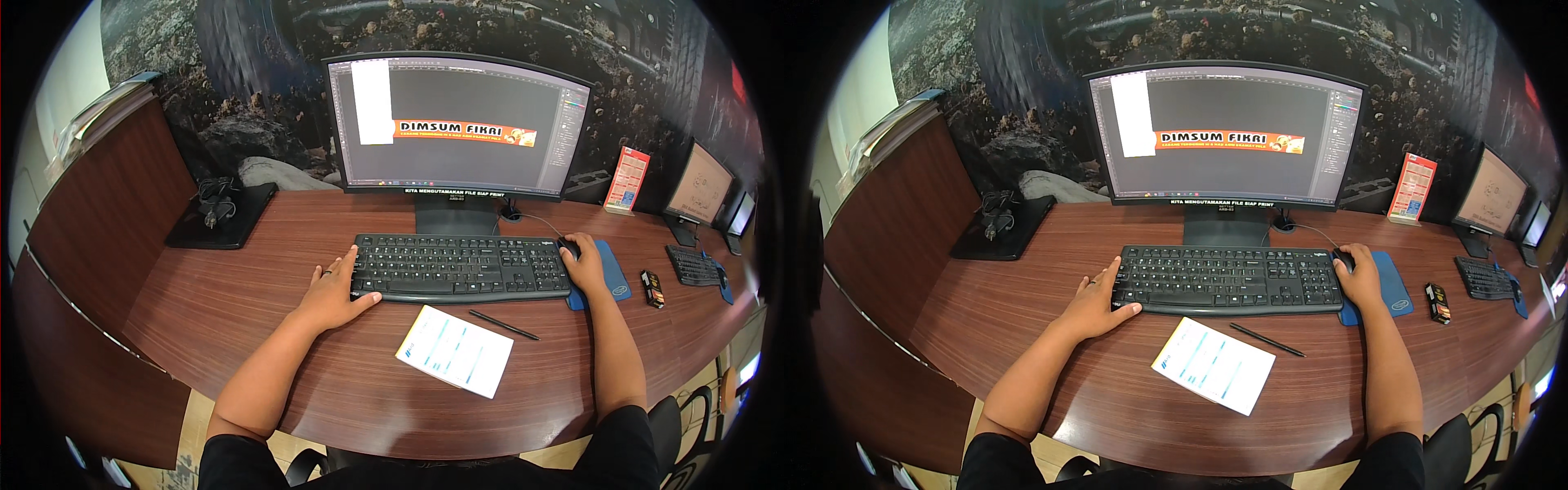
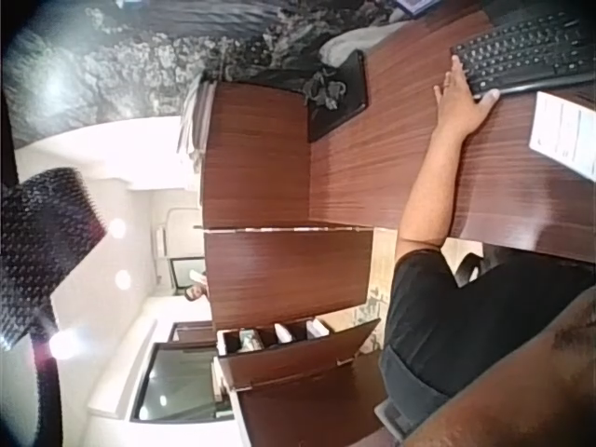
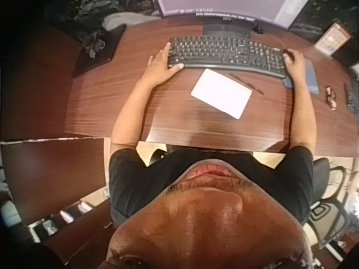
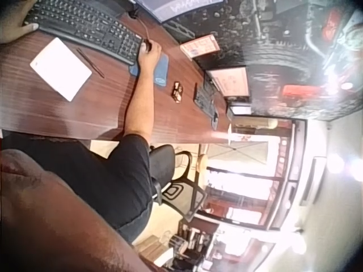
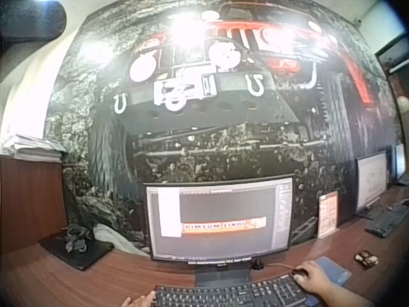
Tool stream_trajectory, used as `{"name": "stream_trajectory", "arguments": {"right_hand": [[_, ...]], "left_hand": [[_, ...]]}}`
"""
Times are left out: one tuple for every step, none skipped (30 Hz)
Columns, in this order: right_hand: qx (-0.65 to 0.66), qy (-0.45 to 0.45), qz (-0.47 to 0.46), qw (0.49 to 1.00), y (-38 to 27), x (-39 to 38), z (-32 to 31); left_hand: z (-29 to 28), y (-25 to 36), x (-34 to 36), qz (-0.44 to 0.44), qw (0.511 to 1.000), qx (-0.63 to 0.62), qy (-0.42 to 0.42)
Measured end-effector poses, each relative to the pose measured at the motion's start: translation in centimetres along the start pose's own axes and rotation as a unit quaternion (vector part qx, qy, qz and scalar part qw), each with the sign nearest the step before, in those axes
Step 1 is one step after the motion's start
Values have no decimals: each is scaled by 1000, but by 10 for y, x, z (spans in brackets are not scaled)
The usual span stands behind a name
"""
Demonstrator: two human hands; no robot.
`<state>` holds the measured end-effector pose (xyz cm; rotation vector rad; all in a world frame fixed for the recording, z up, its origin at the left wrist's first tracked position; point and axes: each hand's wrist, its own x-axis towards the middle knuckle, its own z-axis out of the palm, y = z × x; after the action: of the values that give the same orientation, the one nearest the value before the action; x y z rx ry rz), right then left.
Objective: The person is working on a graphic design project on a computer and writing on a notepad.
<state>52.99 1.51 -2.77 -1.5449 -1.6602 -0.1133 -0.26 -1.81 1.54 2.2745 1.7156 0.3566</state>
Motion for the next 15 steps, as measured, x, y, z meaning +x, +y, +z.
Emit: {"name": "stream_trajectory", "arguments": {"right_hand": [[2, -2, -2, 1000, -1, 1, 1], [-2, -10, 11, 1000, -2, 1, 0], [-7, -18, 24, 1000, -3, 1, -1], [-3, -20, 20, 1000, -2, 1, -1], [-14, -13, 17, 1000, 0, 0, -3], [-25, -6, 15, 1000, 1, -1, -3], [-18, -9, 22, 1000, -4, -2, -6], [-17, -10, 19, 1000, -4, -2, -4], [-16, -13, 20, 1000, -2, -1, -3], [-16, -15, 22, 1000, -3, -1, -3], [-16, -15, 21, 1000, -5, 0, -4], [-18, -19, 29, 999, -7, 0, -5], [-20, -22, 36, 999, -9, 0, -5], [-21, -22, 36, 999, -8, 0, -5], [-22, -21, 35, 999, -7, 0, -5]], "left_hand": [[-1, -1, -1, -4, 1000, 3, -1], [-1, -1, -1, -8, 1000, 3, 0], [-1, 1, 0, -8, 1000, 0, -5], [-3, 2, -1, -9, 1000, -3, -8], [-3, 2, -1, -15, 1000, -3, -5], [-3, 2, -1, -10, 1000, -1, -6], [-2, 2, 0, -3, 1000, -1, -9], [-2, 1, 0, -6, 1000, -2, -7], [-2, 0, 0, -5, 1000, -3, -8], [-2, -1, -1, -2, 1000, -3, -10], [-1, -1, -1, -3, 1000, -4, -9], [-1, -2, -1, -3, 1000, -2, -9], [0, -3, 0, -1, 1000, 0, -9], [0, -3, -1, -1, 1000, 0, -9], [0, -2, -1, -1, 1000, -1, -8]]}}
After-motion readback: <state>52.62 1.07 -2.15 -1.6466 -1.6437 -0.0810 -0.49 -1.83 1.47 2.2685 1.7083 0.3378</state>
